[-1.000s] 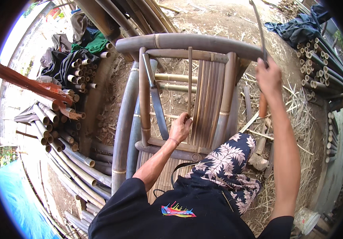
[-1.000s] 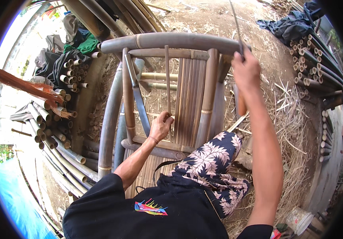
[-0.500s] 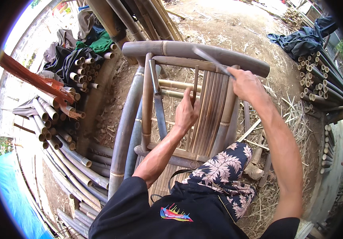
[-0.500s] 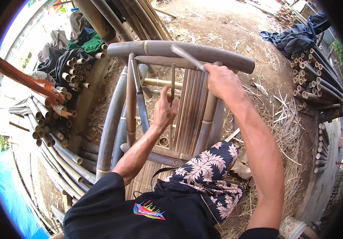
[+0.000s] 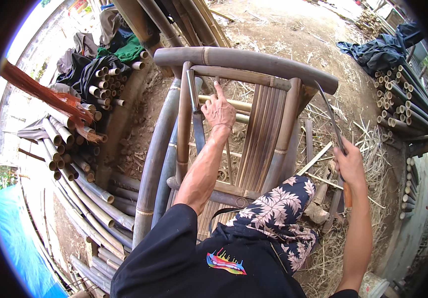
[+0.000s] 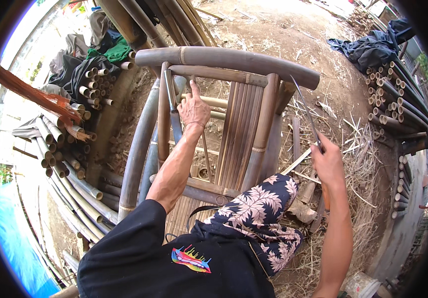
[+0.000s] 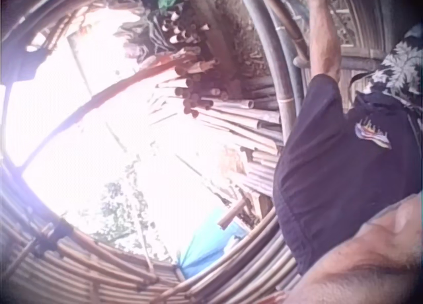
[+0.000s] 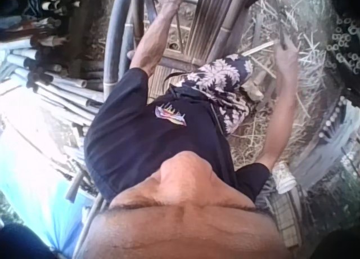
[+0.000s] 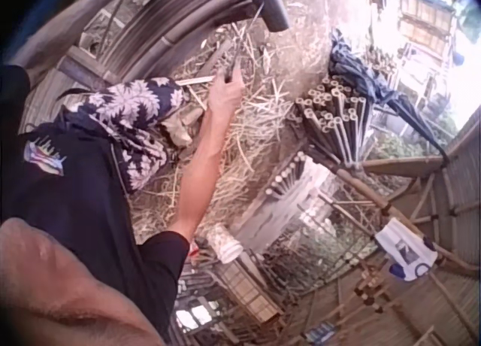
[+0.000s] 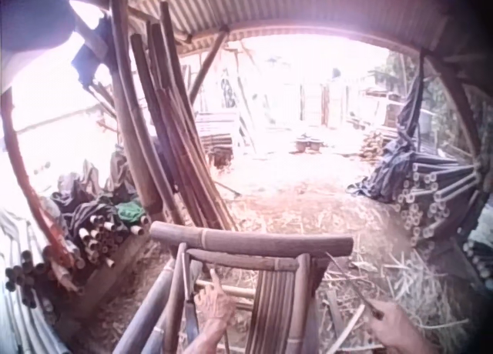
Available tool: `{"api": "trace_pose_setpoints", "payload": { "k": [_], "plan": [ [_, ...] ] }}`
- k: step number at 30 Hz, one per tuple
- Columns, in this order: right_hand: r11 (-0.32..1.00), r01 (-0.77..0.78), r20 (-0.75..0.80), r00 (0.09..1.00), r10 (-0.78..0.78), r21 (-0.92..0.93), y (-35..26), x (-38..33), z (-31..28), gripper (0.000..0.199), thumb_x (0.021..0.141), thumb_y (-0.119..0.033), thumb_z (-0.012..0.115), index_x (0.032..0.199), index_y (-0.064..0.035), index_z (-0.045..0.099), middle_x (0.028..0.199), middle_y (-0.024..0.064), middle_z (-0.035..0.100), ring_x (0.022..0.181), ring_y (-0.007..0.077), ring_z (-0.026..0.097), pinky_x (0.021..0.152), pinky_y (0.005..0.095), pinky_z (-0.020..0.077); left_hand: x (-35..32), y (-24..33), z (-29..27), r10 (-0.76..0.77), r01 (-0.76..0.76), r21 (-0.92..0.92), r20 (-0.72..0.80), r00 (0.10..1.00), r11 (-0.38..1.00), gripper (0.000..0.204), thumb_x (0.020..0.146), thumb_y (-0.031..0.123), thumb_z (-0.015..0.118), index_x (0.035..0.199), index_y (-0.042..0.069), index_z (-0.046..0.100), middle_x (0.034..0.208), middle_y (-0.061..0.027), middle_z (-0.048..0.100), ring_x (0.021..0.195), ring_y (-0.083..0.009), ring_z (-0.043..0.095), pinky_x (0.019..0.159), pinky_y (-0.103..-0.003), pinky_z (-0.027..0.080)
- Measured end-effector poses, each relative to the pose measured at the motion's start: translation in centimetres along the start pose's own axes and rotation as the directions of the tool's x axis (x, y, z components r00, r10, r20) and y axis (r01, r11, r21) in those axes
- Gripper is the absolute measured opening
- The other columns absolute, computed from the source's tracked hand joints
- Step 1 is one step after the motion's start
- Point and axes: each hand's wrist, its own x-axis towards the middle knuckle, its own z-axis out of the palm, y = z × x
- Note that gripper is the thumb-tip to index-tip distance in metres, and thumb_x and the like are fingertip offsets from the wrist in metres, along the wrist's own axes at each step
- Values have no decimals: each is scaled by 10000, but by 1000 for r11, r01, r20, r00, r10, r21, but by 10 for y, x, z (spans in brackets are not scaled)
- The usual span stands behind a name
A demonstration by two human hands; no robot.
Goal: The person shaves thin strips of bamboo using a knife while seated on the ground, then places them into the framework of a bamboo chair.
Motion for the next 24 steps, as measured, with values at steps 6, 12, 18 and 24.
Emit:
{"api": "trace_pose_setpoints", "payload": {
  "k": [6,12,18,24],
  "plan": [
    [979,-140,-28,989,146,146,64,-52,-35,408,954,-88,532,1360,-58,507,638,-15,504,469,59,473,403,228,386,13,-12,13,87,-86,57,-23,996,995,706,814,201,565,1462,39,338,1128,-161,596,1099,-301,530,947,-436,363],
    [944,-185,-98,971,218,274,102,-76,-45,359,963,-86,523,1320,-53,531,649,-19,492,479,56,478,412,225,405,16,14,-12,-118,249,-460,296,948,852,761,876,467,510,1361,-108,396,1234,-369,529,1181,-446,525,1001,-447,409],
    [912,-150,-13,986,168,381,77,-67,-23,480,923,-94,563,1380,-8,447,726,25,571,510,73,508,429,225,432,-3,71,0,-5,246,-570,390,921,784,856,845,672,494,1094,-140,599,1103,-368,596,1107,-445,575,973,-445,425],
    [680,-114,-6,985,170,724,42,-91,-14,549,889,-53,542,1404,39,375,948,113,635,559,76,525,462,231,464,-24,-10,-23,-32,43,-787,29,999,615,508,993,435,439,1103,-30,613,965,-155,643,892,-231,593,811,-381,476]
  ]
}}
